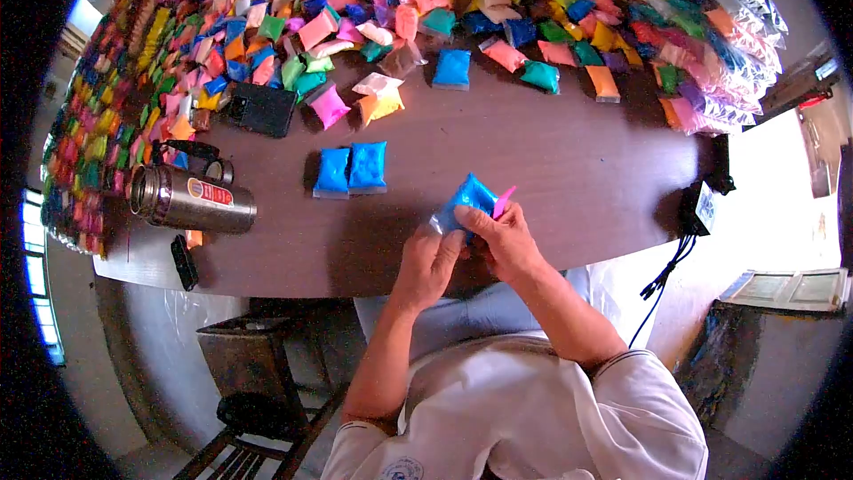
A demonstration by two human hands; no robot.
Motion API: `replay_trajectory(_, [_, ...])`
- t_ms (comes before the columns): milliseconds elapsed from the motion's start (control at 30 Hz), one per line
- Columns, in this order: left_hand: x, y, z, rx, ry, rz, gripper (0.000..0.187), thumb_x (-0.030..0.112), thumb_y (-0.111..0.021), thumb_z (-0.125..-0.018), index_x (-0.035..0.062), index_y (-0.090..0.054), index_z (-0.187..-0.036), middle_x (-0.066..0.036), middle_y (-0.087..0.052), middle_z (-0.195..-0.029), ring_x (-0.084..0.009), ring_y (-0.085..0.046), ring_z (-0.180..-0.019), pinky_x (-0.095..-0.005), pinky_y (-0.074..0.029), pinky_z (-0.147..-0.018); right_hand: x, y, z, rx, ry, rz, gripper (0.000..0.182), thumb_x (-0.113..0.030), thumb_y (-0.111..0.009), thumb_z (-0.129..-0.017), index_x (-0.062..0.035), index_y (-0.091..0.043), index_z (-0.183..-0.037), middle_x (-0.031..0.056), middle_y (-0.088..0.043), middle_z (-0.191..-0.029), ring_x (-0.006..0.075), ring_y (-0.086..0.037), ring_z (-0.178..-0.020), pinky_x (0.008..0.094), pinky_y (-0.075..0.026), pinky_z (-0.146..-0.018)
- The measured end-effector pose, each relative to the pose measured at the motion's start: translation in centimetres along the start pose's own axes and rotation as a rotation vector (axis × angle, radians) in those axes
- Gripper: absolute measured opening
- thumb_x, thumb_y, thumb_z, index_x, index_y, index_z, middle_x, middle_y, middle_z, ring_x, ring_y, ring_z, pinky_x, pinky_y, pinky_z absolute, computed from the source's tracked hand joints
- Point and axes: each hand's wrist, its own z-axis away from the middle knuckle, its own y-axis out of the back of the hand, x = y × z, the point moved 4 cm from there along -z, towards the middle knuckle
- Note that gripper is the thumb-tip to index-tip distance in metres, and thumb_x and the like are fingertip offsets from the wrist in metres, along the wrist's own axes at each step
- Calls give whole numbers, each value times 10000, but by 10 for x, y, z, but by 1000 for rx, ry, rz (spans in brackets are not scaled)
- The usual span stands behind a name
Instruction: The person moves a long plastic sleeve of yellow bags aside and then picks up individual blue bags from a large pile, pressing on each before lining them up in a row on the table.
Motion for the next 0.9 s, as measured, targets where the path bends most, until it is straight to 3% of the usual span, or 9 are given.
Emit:
replay_trajectory(100, [-3,-3,0,-57,46,25,284,286,-463,-973,21,-565,-966,-86,-580,-758,-213,-548,-694,-363,-429,-639,0,-1,-1,-33,23,78,174,-212,-686,-852,-87,-625,-747,-41,-564,-643,46,-486,-542,225,-358,-479])
replay_trajectory(333, [-7,-4,0,4,-119,35,286,278,-459,-975,13,-563,-956,-81,-565,-745,-198,-529,-675,-357,-426,-625,-1,-6,5,-76,38,104,216,-242,-669,-877,-80,-619,-743,-46,-563,-646,50,-483,-540,224,-360,-474])
replay_trajectory(400, [-7,-3,0,8,-64,2,296,280,-469,-974,13,-579,-906,-134,-603,-750,-293,-601,-675,-403,-456,-633,2,-2,4,-35,35,71,216,-246,-662,-884,-76,-622,-757,-44,-569,-655,54,-492,-552,228,-370,-485])
replay_trajectory(467, [-2,-1,0,-3,-23,0,305,282,-473,-971,12,-576,-874,-141,-598,-747,-307,-592,-667,-408,-448,-625,0,-3,3,2,32,38,217,-251,-654,-890,-71,-626,-770,-41,-575,-664,58,-501,-564,232,-380,-497])
replay_trajectory(600, [1,-1,-2,-29,-57,-84,335,285,-488,-957,8,-571,-788,-167,-594,-733,-341,-579,-665,-419,-429,-607,-12,-6,5,59,79,-118,215,-288,-638,-896,-104,-585,-799,-22,-525,-613,62,-422,-422,228,-287,-357])
replay_trajectory(667, [4,-2,-3,27,-102,-39,340,281,-493,-953,12,-569,-760,-175,-582,-695,-354,-567,-661,-433,-416,-594,-10,0,3,119,93,-57,198,-227,-623,-910,-70,-614,-789,-33,-595,-753,57,-524,-657,235,-401,-566])
replay_trajectory(767, [0,0,-1,-7,16,9,336,294,-502,-955,9,-571,-791,-152,-588,-704,-322,-576,-627,-417,-421,-574,-9,-5,1,104,94,-108,201,-223,-616,-913,-79,-614,-773,-44,-592,-742,49,-513,-651,233,-396,-564])
replay_trajectory(867, [0,1,0,72,-116,-83,302,273,-507,-956,8,-570,-824,-146,-598,-725,-300,-591,-627,-403,-433,-572,3,-1,-4,18,34,-25,214,-232,-602,-924,-76,-614,-779,-45,-587,-751,48,-507,-668,227,-396,-581])
replay_trajectory(900, [-3,0,2,54,-55,-14,263,246,-511,-955,15,-571,-843,-146,-597,-721,-298,-592,-637,-404,-440,-580,3,-1,-3,8,34,-25,214,-232,-602,-924,-76,-614,-779,-45,-587,-751,48,-507,-668,227,-396,-581])
